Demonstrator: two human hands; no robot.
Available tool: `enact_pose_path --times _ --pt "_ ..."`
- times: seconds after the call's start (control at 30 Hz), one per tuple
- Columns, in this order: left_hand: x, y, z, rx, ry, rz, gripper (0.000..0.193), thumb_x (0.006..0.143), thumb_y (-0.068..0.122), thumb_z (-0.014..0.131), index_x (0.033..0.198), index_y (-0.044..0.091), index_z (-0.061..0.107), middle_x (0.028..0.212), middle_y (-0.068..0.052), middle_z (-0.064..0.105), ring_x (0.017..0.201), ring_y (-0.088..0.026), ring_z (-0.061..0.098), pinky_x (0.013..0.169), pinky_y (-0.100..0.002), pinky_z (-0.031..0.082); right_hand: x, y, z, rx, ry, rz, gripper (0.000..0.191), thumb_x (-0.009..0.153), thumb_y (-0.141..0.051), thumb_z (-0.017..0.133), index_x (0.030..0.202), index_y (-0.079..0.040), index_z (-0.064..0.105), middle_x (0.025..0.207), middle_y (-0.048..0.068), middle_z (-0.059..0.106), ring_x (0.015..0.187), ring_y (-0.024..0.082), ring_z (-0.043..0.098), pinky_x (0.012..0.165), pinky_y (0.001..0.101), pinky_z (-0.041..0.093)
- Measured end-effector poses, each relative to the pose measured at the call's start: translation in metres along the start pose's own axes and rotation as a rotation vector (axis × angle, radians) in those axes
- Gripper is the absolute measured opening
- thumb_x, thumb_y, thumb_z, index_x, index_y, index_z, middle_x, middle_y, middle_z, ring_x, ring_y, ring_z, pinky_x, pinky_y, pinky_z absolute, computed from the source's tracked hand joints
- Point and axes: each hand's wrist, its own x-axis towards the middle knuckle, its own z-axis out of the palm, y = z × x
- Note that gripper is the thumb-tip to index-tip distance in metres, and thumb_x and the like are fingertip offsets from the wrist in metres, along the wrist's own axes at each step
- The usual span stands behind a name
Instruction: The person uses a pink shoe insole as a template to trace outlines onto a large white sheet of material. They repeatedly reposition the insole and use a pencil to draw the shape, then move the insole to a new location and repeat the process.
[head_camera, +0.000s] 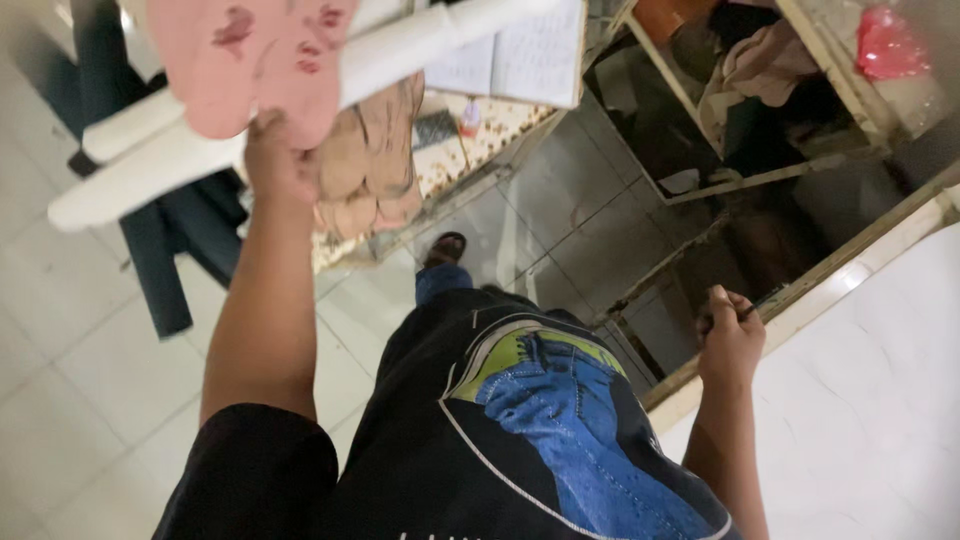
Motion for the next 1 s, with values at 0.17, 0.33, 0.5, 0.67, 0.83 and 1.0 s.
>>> enact_pose_path --times 0.17,0.33,0.5,0.67,0.83,1.0 --pt "0.061 0.011 0.028 0.417 0.46 0.005 0.063 0.091 0.024 0.072 0.142 0.005 0.041 0.126 -0.017 0.049 0.101 -0.029 0.067 0.076 -0.036 0.059 0.014 -0.002 0.059 -0.097 0.025 0.027 0.024 0.1 -0.024 0.071 0.107 -0.001 0.068 0.078 -0.001 0.06 0.066 0.008 0.053 0.058 0.0244 0.042" --pt "0.078 -0.043 0.052 1.471 0.128 0.81 0.091 0.094 0.029 0.081 0.156 -0.007 0.024 0.16 -0.03 0.025 0.149 -0.048 0.025 0.122 -0.057 0.02 0.028 -0.011 0.182 -0.382 -0.222 0.057 0.037 0.099 -0.027 0.068 0.117 0.005 0.071 0.084 0.005 0.069 0.07 0.011 0.056 0.061 0.0277 0.045" --pt "0.11 -0.089 0.085 1.798 -0.529 0.675 0.075 0.096 0.034 0.079 0.156 0.012 0.04 0.165 -0.015 0.035 0.157 -0.036 0.025 0.124 -0.062 0.015 0.06 -0.038 0.301 -0.685 -0.516 -0.281 0.032 0.101 -0.025 0.063 0.126 -0.007 0.07 0.101 0.013 0.074 0.091 0.023 0.069 0.081 0.0363 0.052" --pt "0.138 -0.106 0.094 1.844 -0.576 0.636 0.092 0.08 0.033 0.085 0.154 0.004 0.039 0.157 -0.015 0.037 0.145 -0.035 0.031 0.114 -0.063 0.018 0.088 -0.054 0.37 -0.964 -0.626 -0.571 0.036 0.095 -0.007 0.059 0.128 -0.011 0.07 0.138 0.01 0.064 0.125 0.035 0.058 0.105 0.0455 0.046" --pt "0.153 -0.108 0.083 1.793 -0.529 0.618 0.084 0.081 0.026 0.085 0.153 0.012 0.044 0.152 -0.012 0.05 0.141 -0.031 0.042 0.112 -0.054 0.028 0.117 -0.055 0.4 -1.043 -0.688 -0.731 0.049 0.085 -0.006 0.067 0.134 -0.009 0.064 0.143 0.011 0.057 0.13 0.037 0.05 0.106 0.0465 0.043" --pt "0.177 -0.112 0.076 1.724 -0.458 0.428 0.043 0.093 0.027 0.079 0.129 0.012 0.062 0.124 -0.011 0.071 0.12 -0.032 0.062 0.102 -0.051 0.044 0.145 -0.047 0.421 -1.085 -0.734 -0.804 0.053 0.09 -0.001 0.065 0.142 -0.013 0.063 0.145 0.008 0.056 0.13 0.033 0.051 0.107 0.0465 0.045"
